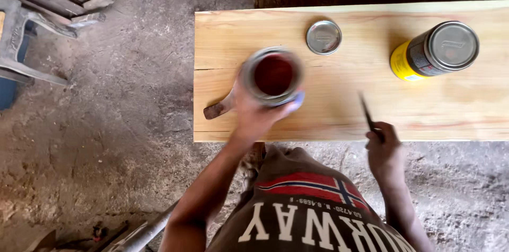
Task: The person carries a wooden board across the workshop, then uses a knife to scoop pink wood filler from a can onto a wooden paddle-shaped object and spreads it. They then scoop white filler from a second can, mix it with the pink filler on the paddle, and finally carry the cans to a shelf and place them there.
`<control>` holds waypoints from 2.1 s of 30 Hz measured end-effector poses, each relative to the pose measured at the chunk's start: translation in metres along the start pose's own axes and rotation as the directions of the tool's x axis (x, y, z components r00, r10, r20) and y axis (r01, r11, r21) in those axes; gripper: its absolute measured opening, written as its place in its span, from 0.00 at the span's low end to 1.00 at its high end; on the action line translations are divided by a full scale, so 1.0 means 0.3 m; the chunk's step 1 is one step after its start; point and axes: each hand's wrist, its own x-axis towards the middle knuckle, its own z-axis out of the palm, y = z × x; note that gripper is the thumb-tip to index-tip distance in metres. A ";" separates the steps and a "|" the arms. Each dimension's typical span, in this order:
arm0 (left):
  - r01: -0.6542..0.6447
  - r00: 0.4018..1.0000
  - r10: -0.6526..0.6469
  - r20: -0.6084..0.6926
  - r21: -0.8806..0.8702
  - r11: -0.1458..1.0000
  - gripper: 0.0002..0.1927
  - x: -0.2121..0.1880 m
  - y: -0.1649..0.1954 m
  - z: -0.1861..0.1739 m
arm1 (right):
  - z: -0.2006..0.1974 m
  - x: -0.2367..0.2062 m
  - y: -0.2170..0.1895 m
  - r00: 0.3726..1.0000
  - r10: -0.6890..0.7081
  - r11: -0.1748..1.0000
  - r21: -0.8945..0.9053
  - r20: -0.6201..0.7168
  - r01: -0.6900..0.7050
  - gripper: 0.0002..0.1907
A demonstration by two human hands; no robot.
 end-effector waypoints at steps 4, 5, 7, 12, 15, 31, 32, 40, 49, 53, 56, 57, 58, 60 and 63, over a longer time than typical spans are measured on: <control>0.106 0.968 -0.101 -0.229 0.010 0.994 0.61 -0.114 -0.019 -0.284 | 0.195 0.103 -0.163 0.833 -0.542 0.809 -0.201 0.110 0.553 0.07; 0.123 0.956 -0.099 -0.278 0.073 0.990 0.62 -0.144 -0.020 -0.338 | 0.259 0.133 -0.223 0.797 -0.570 0.773 -0.199 0.199 0.603 0.06; 0.155 0.927 -0.100 -0.363 0.126 0.980 0.61 -0.201 -0.018 -0.429 | 0.403 0.189 -0.365 0.619 -0.743 0.591 -0.184 0.255 0.786 0.05; 0.236 0.855 -0.132 -0.502 0.149 0.960 0.59 -0.318 -0.012 -0.561 | 0.719 0.213 -0.656 0.393 -0.893 0.421 0.100 0.221 0.901 0.21; 0.262 0.845 -0.114 -0.523 0.219 0.940 0.57 -0.350 -0.028 -0.582 | 0.761 0.218 -0.661 0.371 -0.875 0.396 0.017 0.311 0.918 0.13; 0.008 0.989 -0.032 0.142 0.170 0.985 0.55 -0.119 -0.026 -0.206 | -0.044 0.190 -0.430 0.666 -0.745 0.642 -0.238 0.027 0.729 0.08; -0.077 0.975 0.027 0.219 0.224 0.972 0.54 -0.097 -0.038 -0.177 | -0.100 0.152 -0.453 0.663 -0.748 0.620 -0.334 0.019 0.710 0.08; -0.433 0.864 0.345 0.366 0.191 0.881 0.56 -0.027 -0.103 -0.006 | -0.219 -0.030 -0.618 0.546 -0.836 0.394 -0.630 0.058 0.669 0.08; -0.451 0.832 0.326 0.448 0.207 0.868 0.53 -0.048 -0.083 0.009 | -0.134 -0.047 -0.596 0.544 -0.806 0.241 -0.709 0.235 0.663 0.17; -0.469 0.825 0.336 0.454 0.221 0.855 0.52 -0.050 -0.070 0.020 | -0.105 -0.037 -0.614 0.493 -0.831 0.170 -0.726 0.259 0.667 0.11; -0.474 0.825 0.341 0.451 0.221 0.852 0.53 -0.051 -0.062 0.021 | -0.125 -0.036 -0.613 0.446 -0.853 0.186 -0.640 0.272 0.746 0.12; -0.475 0.825 0.344 0.449 0.219 0.852 0.53 -0.051 -0.060 0.020 | -0.136 -0.034 -0.608 0.456 -0.855 0.214 -0.633 0.247 0.744 0.09; -0.466 0.830 0.338 0.444 0.218 0.858 0.53 -0.052 -0.059 0.018 | -0.147 -0.032 -0.601 0.469 -0.854 0.245 -0.623 0.224 0.743 0.06; -0.450 0.840 0.327 0.434 0.219 0.866 0.54 -0.053 -0.055 0.017 | -0.150 -0.021 -0.585 0.494 -0.839 0.254 -0.637 0.229 0.728 0.03; -0.476 0.826 0.343 0.447 0.230 0.849 0.52 -0.058 -0.049 0.021 | -0.116 -0.003 -0.560 0.542 -0.796 0.255 -0.664 0.270 0.703 0.02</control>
